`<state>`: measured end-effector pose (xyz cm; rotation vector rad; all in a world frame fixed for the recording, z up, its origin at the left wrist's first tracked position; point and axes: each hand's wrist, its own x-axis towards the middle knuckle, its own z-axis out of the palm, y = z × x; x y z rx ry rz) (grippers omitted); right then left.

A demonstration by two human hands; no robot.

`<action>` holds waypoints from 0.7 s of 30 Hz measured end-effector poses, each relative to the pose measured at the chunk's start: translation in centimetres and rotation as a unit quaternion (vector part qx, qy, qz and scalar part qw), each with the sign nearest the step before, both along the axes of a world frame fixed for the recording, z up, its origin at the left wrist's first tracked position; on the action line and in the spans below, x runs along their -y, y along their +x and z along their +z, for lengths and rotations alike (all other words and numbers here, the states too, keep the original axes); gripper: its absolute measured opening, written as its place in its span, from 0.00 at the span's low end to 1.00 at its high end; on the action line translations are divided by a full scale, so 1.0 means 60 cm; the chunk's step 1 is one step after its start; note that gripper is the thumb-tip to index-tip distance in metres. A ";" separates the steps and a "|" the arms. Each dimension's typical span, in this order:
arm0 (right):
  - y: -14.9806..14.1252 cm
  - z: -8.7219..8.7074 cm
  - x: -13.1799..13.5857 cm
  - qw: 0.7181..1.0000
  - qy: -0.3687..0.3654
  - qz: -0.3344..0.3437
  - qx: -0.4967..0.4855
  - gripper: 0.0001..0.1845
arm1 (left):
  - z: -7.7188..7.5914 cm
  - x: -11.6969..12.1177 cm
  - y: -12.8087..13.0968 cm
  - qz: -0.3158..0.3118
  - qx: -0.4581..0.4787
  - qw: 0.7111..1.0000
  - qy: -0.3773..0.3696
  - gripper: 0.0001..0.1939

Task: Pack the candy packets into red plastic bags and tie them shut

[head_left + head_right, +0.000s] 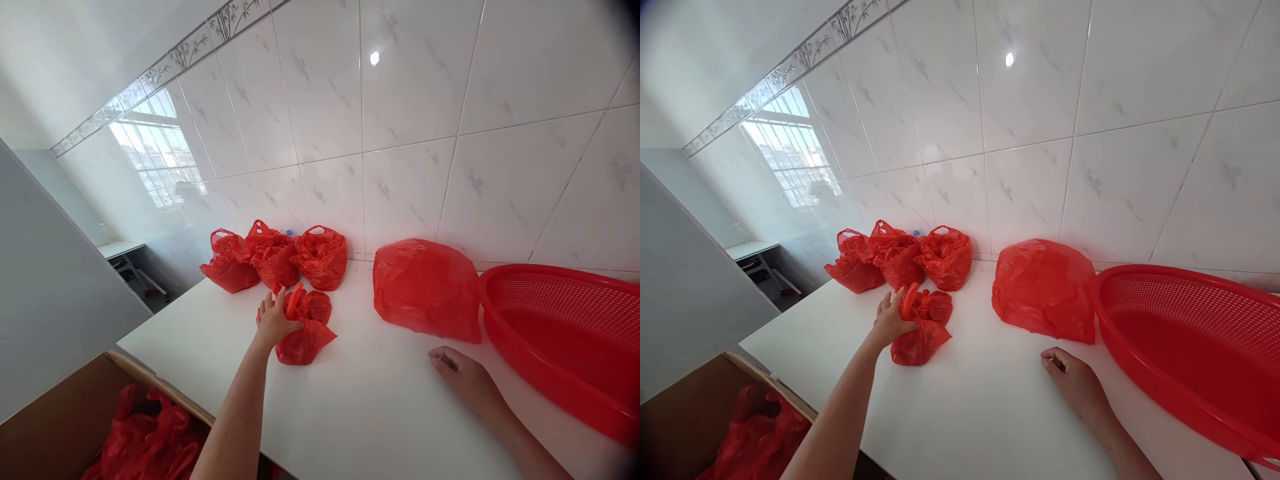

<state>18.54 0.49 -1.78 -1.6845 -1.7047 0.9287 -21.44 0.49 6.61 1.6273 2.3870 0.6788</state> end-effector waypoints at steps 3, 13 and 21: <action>0.001 -0.002 -0.003 1.000 -0.004 -0.002 -0.006 0.16 | -0.032 -0.045 0.011 -0.014 -0.023 0.997 -0.078 0.52; 0.005 -0.004 -0.006 1.000 -0.007 0.002 -0.023 0.16 | -0.035 0.000 -0.013 -0.096 0.036 0.992 -0.073 0.14; 0.006 -0.011 -0.008 1.000 0.009 -0.001 -0.022 0.16 | 0.055 0.200 -0.199 0.113 0.027 0.991 0.063 0.09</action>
